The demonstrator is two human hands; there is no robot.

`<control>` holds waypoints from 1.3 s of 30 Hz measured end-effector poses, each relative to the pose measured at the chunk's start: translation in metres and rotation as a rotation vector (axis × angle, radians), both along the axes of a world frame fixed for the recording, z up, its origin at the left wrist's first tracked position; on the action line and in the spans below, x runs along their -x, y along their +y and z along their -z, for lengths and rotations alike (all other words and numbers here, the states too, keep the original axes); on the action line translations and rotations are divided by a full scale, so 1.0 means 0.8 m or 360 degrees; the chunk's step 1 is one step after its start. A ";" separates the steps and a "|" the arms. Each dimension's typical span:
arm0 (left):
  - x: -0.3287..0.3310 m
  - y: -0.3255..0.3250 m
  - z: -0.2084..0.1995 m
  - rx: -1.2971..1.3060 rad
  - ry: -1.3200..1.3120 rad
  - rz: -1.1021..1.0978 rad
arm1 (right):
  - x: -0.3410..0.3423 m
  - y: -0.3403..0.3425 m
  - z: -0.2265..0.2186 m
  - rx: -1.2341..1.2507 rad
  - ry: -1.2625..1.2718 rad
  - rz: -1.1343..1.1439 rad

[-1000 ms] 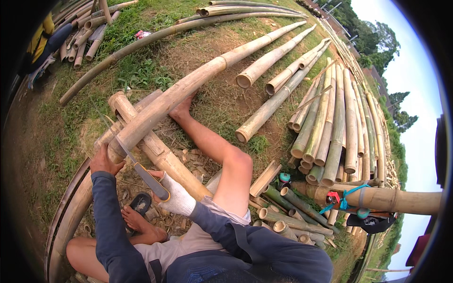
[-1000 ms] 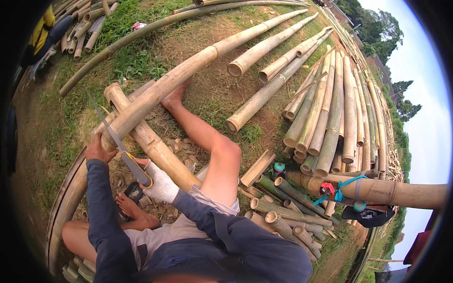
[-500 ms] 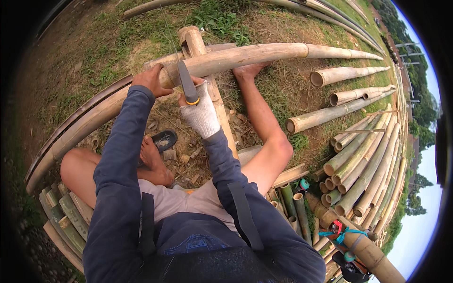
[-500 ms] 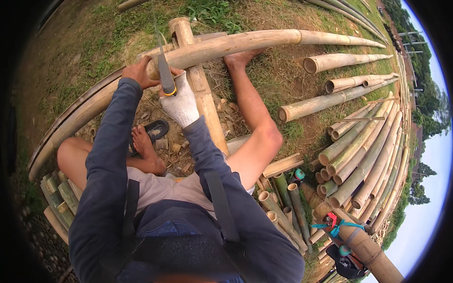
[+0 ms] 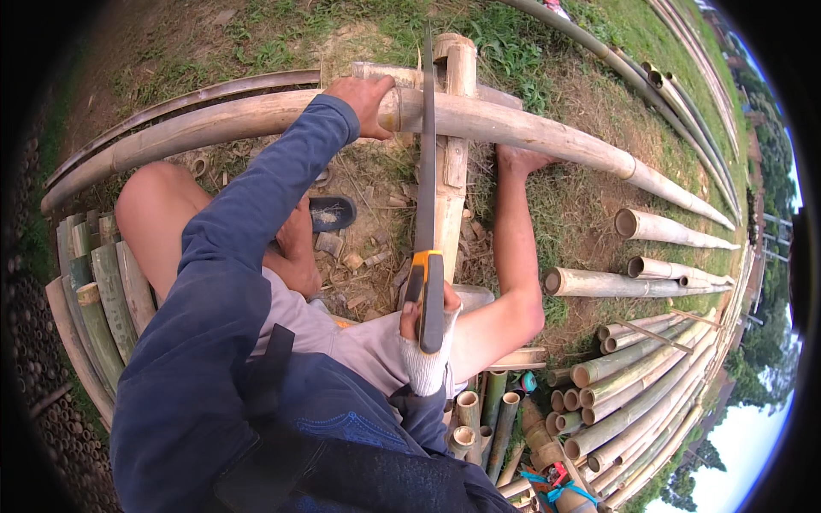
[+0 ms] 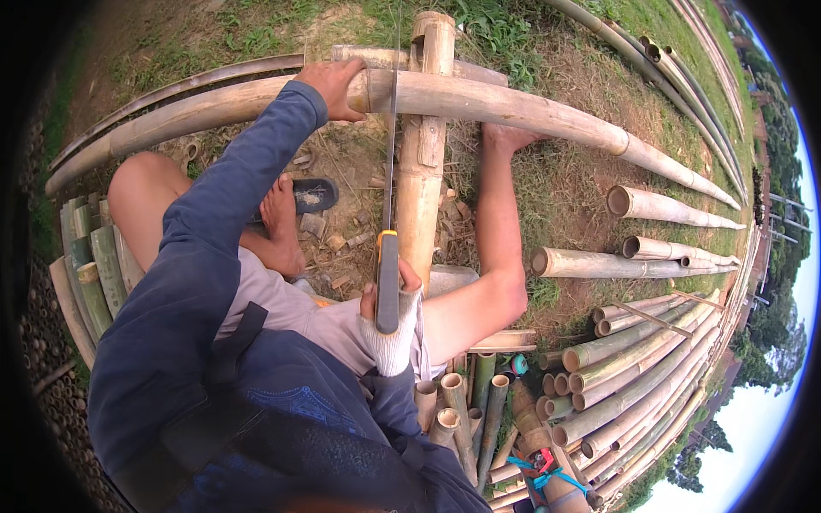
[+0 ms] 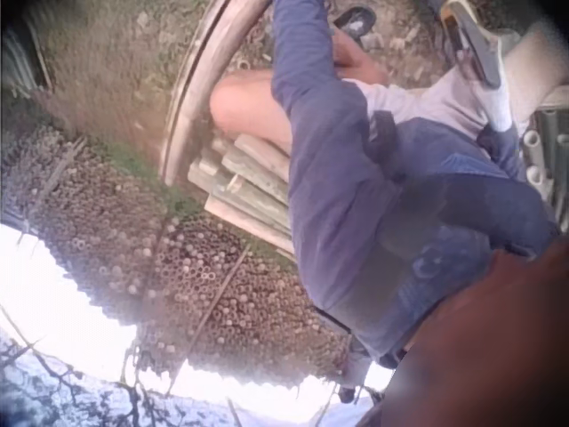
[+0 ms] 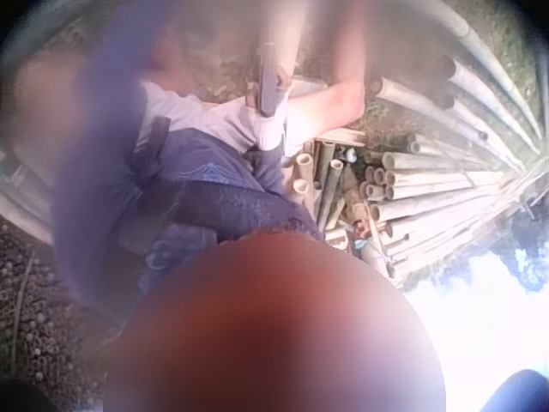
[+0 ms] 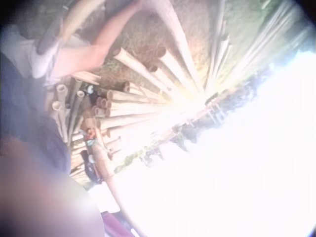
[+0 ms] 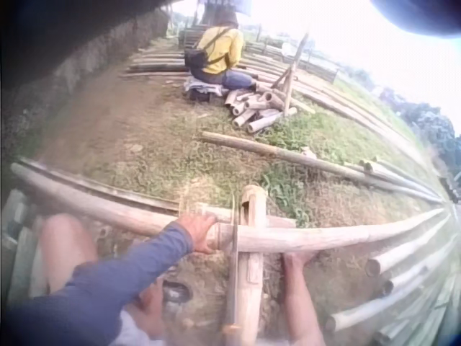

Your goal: The person sits on the ground and uses a hand saw to cut long bamboo poles into shorter sections. They repeatedly position each pole, saw through it, and set the cut pieces aside.

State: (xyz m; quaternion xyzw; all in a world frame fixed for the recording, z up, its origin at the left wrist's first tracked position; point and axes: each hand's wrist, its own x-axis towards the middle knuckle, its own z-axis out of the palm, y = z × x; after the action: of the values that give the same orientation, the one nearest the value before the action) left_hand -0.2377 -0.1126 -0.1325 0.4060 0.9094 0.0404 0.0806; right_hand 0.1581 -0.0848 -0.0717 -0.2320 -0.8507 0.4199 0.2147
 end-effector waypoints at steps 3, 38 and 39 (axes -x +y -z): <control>-0.006 0.000 -0.004 0.0055 -0.0017 -0.0015 | 0.136 0.061 0.040 0.0534 0.0229 0.0011; 0.001 0.001 0.001 -0.0012 0.0047 0.0082 | -0.013 -0.004 -0.005 0.0054 -0.0006 -0.0028; 0.002 0.000 0.001 -0.0007 0.0030 0.0079 | 0.046 0.018 0.008 0.0243 0.0071 -0.0038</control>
State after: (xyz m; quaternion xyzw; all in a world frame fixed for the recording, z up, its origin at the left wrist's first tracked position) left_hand -0.2390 -0.1123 -0.1331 0.4291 0.8996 0.0365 0.0721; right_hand 0.1214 -0.0704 -0.0780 -0.2280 -0.8139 0.4913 0.2102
